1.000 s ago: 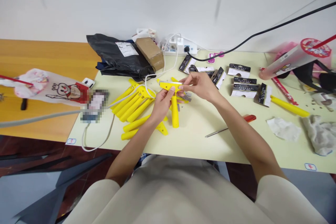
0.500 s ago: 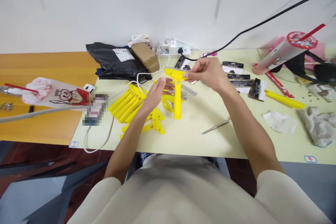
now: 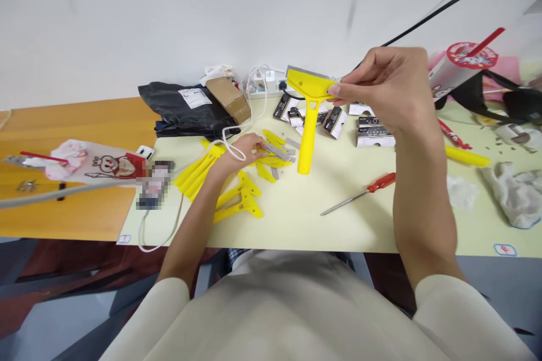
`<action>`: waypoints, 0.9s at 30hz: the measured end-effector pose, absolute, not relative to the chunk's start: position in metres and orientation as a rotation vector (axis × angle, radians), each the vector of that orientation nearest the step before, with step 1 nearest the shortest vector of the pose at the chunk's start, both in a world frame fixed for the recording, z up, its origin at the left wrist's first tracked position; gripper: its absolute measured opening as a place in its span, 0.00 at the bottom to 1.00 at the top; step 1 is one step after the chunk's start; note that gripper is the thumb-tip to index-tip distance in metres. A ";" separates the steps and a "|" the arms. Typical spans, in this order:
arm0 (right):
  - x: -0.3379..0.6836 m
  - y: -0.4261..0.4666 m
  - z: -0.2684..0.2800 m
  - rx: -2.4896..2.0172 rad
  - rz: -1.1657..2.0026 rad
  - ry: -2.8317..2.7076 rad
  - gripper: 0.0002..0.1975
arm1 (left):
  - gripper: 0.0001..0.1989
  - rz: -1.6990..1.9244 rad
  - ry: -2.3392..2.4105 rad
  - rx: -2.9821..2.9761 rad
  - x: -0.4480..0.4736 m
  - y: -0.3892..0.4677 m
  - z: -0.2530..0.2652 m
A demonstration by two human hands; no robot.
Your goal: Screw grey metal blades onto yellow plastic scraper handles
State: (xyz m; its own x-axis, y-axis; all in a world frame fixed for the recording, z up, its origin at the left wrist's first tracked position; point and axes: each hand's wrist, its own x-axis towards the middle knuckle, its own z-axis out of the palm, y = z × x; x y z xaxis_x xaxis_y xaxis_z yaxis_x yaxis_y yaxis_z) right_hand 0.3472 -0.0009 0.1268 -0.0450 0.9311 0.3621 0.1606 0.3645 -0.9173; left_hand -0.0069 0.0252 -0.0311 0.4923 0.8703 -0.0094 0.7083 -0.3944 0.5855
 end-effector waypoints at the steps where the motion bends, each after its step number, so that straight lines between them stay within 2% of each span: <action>1: 0.347 -0.001 0.126 -1.040 0.867 -1.497 0.20 | 0.07 0.416 1.274 2.217 -0.006 0.026 -0.031; 7: 0.342 0.007 0.116 -1.048 0.971 -1.526 0.21 | 0.04 0.435 1.197 2.209 0.003 0.025 -0.031; 12: 0.339 0.015 0.103 -1.043 1.088 -1.540 0.21 | 0.07 0.478 1.277 2.185 0.001 0.021 -0.026; 17: 0.335 0.029 0.081 -1.088 1.174 -1.576 0.19 | 0.11 0.806 1.166 1.949 0.010 0.000 -0.006; 23: 0.323 0.036 0.064 -1.109 1.278 -1.647 0.27 | 0.12 1.261 1.127 1.588 0.035 -0.014 0.009; 27: 0.311 0.033 0.059 -1.079 1.316 -1.672 0.28 | 0.11 1.339 1.195 1.559 0.037 -0.007 0.007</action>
